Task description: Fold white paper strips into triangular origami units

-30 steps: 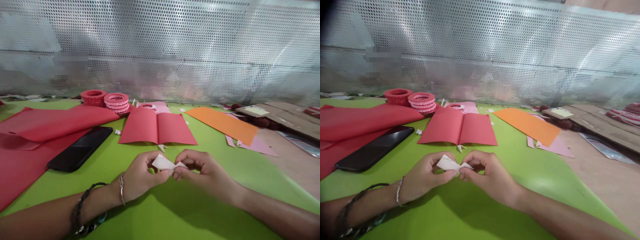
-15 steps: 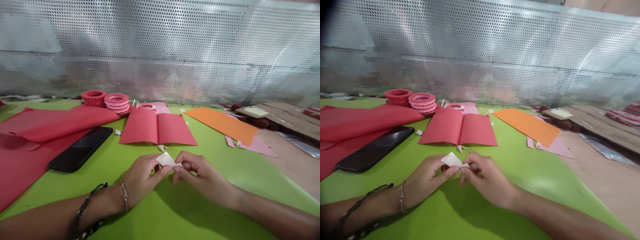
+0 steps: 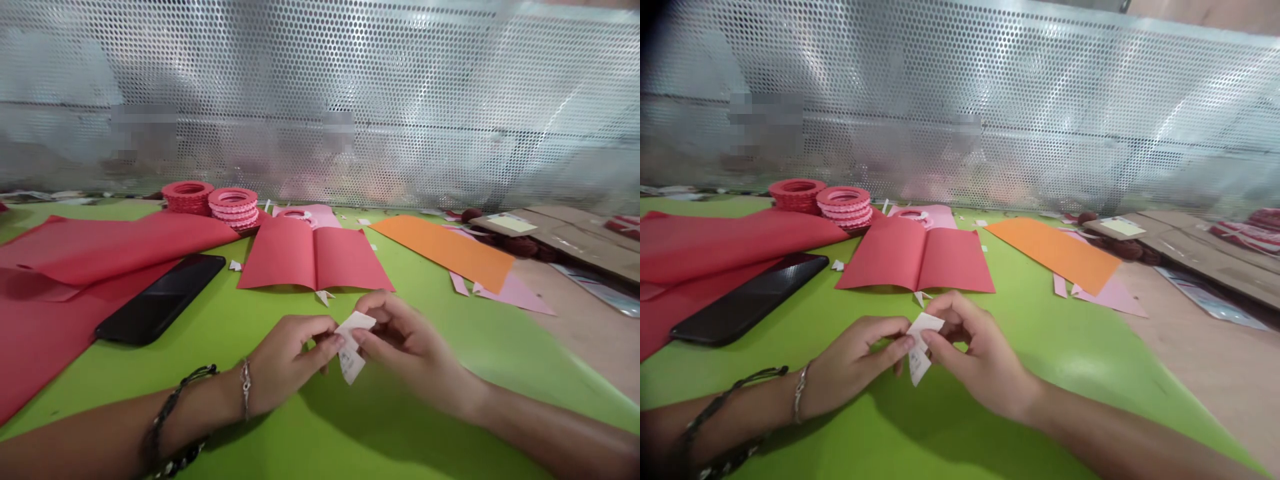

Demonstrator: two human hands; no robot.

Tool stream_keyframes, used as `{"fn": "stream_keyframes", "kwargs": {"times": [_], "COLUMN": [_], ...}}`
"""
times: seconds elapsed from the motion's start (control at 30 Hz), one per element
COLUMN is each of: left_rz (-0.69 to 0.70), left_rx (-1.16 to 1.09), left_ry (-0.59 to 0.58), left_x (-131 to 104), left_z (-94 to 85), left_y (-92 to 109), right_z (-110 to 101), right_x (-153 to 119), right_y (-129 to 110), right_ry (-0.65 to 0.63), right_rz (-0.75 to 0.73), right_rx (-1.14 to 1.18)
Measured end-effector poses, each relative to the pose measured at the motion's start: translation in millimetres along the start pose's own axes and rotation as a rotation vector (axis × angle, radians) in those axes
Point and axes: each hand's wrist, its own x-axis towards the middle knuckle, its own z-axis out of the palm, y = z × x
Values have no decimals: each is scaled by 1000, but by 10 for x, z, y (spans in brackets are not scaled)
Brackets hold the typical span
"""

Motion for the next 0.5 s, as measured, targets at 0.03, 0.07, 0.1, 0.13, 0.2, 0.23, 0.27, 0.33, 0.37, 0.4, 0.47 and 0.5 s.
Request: {"fn": "stream_keyframes", "kwargs": {"times": [0.03,0.07,0.1,0.13,0.2,0.23,0.27,0.33,0.37,0.4,0.47,0.5], "left_rz": [-15,-25,-32,-37,-45,-47,-46,-36,-28,-21,-19,-18], "left_rx": [-59,-116,-169,-219,-299,-328,-350,-382,-393,-396,-389,-381], "left_ry": [0,6,13,16,24,28,32,34,33,30,26,27], "left_x": [1,1,0,-1,-5,-7,-8,-10,-11,-11,-13,-15], "left_z": [-1,-2,-2,-2,-2,-3,-3,-4,-5,-4,-3,-3], "left_y": [-1,-4,-8,-12,-19,-22,-23,-23,-22,-22,-23,-25], "right_z": [-8,-19,-34,-51,-90,-109,-126,-154,-165,-174,-187,-191], "right_x": [-4,-9,-13,-17,-19,-18,-16,-11,-10,-9,-10,-11], "right_y": [4,6,6,3,-8,-14,-20,-26,-25,-23,-13,-6], "right_ry": [8,13,17,8,-36,-63,-92,-141,-156,-170,-193,-200], "right_rz": [-53,-113,-175,-237,-347,-390,-420,-451,-453,-456,-463,-469], "right_rx": [-44,-105,-175,-247,-367,-409,-438,-478,-498,-514,-534,-538]}}
